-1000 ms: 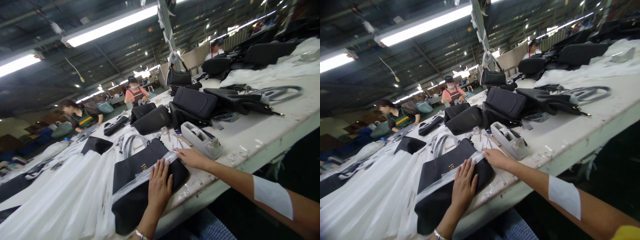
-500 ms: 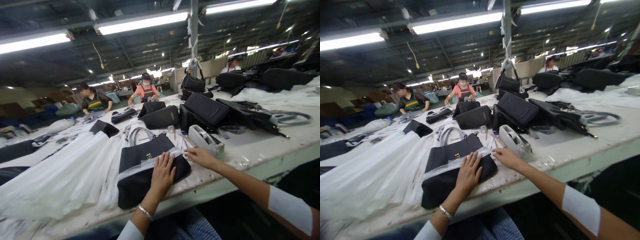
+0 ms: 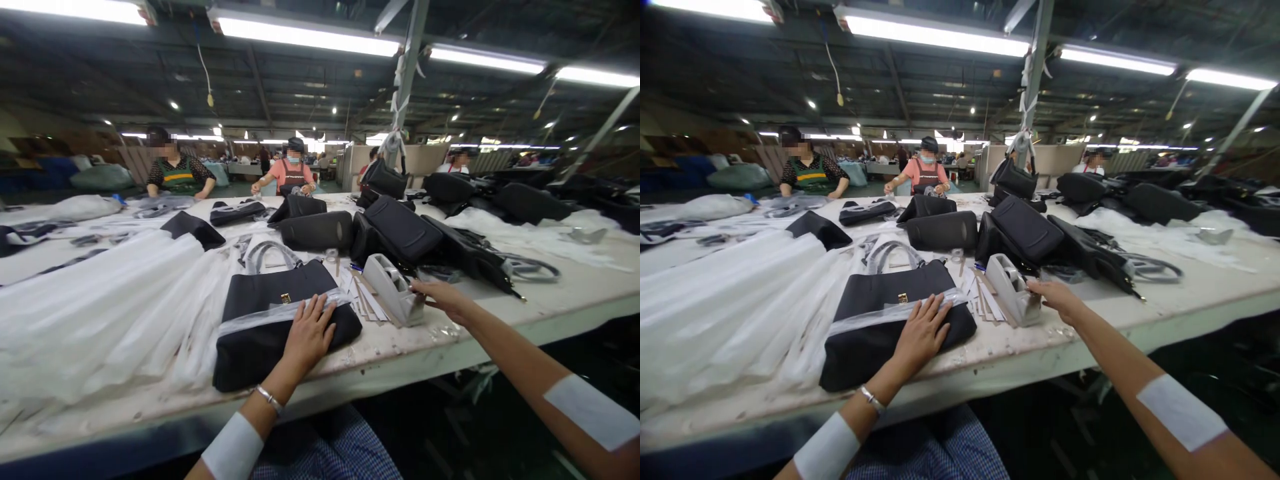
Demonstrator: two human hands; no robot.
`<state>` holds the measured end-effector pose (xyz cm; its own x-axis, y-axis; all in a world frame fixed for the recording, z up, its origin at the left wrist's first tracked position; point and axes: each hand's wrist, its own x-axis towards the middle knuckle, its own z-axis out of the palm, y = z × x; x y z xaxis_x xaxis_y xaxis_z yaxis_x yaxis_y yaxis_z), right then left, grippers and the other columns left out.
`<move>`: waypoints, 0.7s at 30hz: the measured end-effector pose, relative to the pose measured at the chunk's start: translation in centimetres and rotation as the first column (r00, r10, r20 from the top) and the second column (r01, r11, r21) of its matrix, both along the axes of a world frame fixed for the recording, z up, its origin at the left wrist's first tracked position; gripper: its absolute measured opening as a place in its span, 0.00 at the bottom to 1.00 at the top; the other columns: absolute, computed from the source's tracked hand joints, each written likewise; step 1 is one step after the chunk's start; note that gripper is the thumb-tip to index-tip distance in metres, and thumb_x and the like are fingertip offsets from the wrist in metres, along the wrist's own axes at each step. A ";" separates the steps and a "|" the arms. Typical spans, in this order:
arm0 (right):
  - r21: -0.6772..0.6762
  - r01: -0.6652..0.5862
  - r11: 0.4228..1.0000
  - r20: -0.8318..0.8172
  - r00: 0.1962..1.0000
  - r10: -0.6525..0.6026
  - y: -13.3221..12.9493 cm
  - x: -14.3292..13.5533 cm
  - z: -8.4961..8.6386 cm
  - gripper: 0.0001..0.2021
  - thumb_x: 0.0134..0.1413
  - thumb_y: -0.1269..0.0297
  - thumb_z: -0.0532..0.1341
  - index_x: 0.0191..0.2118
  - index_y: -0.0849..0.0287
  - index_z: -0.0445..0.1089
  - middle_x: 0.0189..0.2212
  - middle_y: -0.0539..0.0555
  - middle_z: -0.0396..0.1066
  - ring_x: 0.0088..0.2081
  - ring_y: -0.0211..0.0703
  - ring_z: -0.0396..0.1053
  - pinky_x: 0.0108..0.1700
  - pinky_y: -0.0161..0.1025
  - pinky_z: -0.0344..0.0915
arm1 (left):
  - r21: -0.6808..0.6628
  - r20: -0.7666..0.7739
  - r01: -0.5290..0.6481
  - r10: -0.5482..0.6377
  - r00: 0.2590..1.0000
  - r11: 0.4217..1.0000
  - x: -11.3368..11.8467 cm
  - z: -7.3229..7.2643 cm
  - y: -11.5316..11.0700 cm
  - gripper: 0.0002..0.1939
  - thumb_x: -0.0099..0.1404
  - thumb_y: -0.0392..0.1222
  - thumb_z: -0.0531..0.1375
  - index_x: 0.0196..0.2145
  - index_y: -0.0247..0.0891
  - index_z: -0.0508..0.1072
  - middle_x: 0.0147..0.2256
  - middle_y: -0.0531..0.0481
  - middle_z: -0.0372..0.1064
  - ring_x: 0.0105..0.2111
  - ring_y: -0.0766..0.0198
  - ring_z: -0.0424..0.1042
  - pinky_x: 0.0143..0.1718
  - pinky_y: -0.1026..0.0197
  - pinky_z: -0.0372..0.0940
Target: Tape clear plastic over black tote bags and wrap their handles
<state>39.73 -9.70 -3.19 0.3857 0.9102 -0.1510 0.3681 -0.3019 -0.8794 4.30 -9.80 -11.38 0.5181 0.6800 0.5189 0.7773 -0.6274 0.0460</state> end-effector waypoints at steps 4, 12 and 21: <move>0.108 0.062 0.992 -0.126 0.991 -0.049 -0.6 -0.6 0.7 0.11 0.43 0.56 0.66 0.31 0.58 0.78 0.49 0.60 0.74 0.53 0.51 0.69 0.48 0.43 0.69 | -0.013 0.004 -0.006 0.006 1.000 1.000 0.0 0.0 0.0 0.25 0.72 0.48 0.50 0.65 0.46 0.58 0.66 0.48 0.53 0.66 0.53 0.52 0.65 0.45 0.49; 0.216 0.108 0.971 -0.274 0.961 -0.046 -4.5 -0.1 0.4 0.14 0.39 0.55 0.72 0.32 0.58 0.78 0.40 0.60 0.78 0.41 0.50 0.76 0.44 0.43 0.76 | -0.011 0.019 -0.006 0.006 1.000 1.000 0.0 -0.1 0.0 0.25 0.72 0.48 0.50 0.65 0.47 0.58 0.66 0.48 0.53 0.66 0.53 0.52 0.65 0.45 0.49; 0.101 0.183 0.978 -0.306 0.941 -0.145 -5.2 -0.6 -3.5 0.07 0.41 0.65 0.72 0.27 0.60 0.77 0.29 0.59 0.77 0.25 0.40 0.74 0.30 0.33 0.76 | -0.035 0.025 0.002 -0.002 1.000 0.999 -0.1 0.1 -0.1 0.25 0.72 0.48 0.51 0.64 0.46 0.58 0.66 0.48 0.53 0.66 0.53 0.51 0.66 0.45 0.47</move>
<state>39.15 -14.95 -6.70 0.4868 0.8569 -0.1692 0.0405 -0.2157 -0.9756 4.24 -9.87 -11.27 0.5065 0.6968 0.5079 0.7744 -0.6266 0.0873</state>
